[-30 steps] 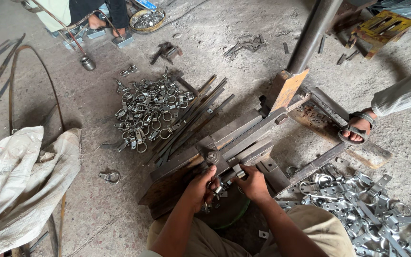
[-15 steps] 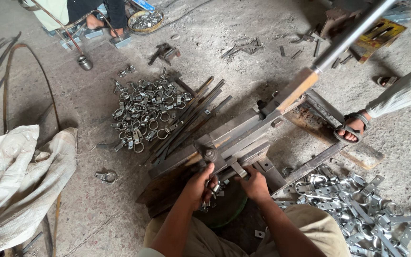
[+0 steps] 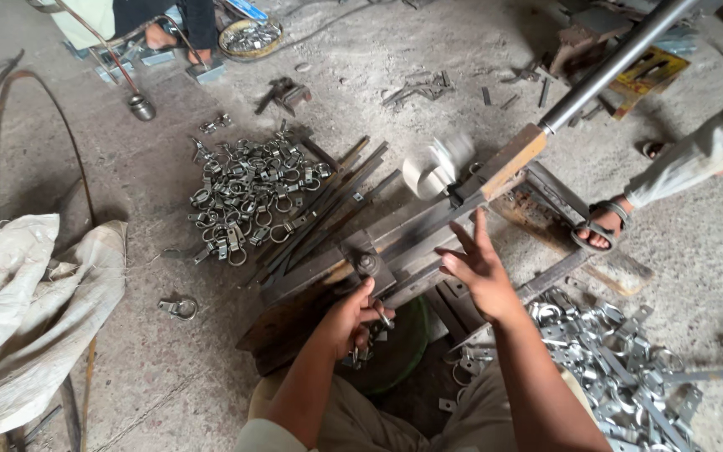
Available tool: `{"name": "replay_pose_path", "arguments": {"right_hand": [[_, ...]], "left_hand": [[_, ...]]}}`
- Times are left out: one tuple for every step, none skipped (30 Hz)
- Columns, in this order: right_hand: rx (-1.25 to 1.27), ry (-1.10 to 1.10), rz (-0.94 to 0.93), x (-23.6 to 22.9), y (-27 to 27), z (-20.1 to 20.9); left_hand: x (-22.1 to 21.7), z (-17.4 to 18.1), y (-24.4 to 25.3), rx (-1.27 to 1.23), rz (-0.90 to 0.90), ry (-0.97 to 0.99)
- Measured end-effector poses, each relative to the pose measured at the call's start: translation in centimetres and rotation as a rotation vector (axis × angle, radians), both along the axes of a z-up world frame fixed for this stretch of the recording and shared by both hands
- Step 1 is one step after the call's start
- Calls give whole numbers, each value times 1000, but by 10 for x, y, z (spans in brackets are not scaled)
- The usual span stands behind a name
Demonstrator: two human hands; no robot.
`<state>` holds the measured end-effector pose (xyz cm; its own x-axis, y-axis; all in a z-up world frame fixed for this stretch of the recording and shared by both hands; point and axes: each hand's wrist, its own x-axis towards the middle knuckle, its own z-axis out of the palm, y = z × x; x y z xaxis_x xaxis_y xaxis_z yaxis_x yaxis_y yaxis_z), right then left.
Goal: The person operates a manual lever press to shape metal hardware components. They pick up metal pieces from a pile, place them into the press die, and pull the lever to stamp the metal. The finished pieces are then dropped into a green bucket or onto a pile on the floor.
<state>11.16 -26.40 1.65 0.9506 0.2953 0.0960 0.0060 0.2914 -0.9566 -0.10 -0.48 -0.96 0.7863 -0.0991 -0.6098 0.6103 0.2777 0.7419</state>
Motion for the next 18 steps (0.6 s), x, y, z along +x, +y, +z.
{"name": "replay_pose_path", "arguments": {"right_hand": [[-123, -148, 13, 3, 8, 7], [-283, 28, -52, -7, 17, 2], [-445, 196, -104, -18, 25, -6], [-569, 271, 32, -24, 30, -17], [-707, 359, 172, -35, 36, -33], [-644, 510, 268, -47, 48, -51], [-580, 672, 363, -59, 56, -71], [-421, 754, 481, -61, 55, -86], [-246, 829, 592, -61, 58, -98], [-66, 896, 699, -64, 58, -107], [-23, 897, 709, -66, 58, -110], [20, 898, 718, -70, 59, -110], [54, 896, 735, -70, 61, -108], [65, 947, 690, -73, 65, -106], [75, 1002, 646, -81, 69, -106], [84, 1055, 601, -84, 73, -107], [182, 1042, 522, -86, 76, -110], [279, 1027, 442, -88, 78, -116]], "left_hand": [[4, -1, 1, 3, -5, -5], [8, 0, 2, 5, -9, -11], [11, 1, 2, -28, 1, -41], [8, 2, 1, -62, 12, -71], [2, 2, -3, -107, 28, -89], [5, 5, -2, -106, -5, -49], [5, 7, 0, -108, -37, 2], [4, 11, 1, -110, -69, 52], [3, 15, 3, -91, -88, 55], [2, 20, 5, -72, -107, 57], [3, 25, 7, -49, -122, 51], [3, 28, 7, -42, -131, 59], [3, 29, 7, -37, -130, 62], [3, 28, 7, -32, -129, 64], [3, 27, 6, -39, -126, 49], [3, 25, 5, -46, -122, 33], [2, 23, 4, -55, -116, 20], [2, 23, 5, -8, -104, -4]]}}
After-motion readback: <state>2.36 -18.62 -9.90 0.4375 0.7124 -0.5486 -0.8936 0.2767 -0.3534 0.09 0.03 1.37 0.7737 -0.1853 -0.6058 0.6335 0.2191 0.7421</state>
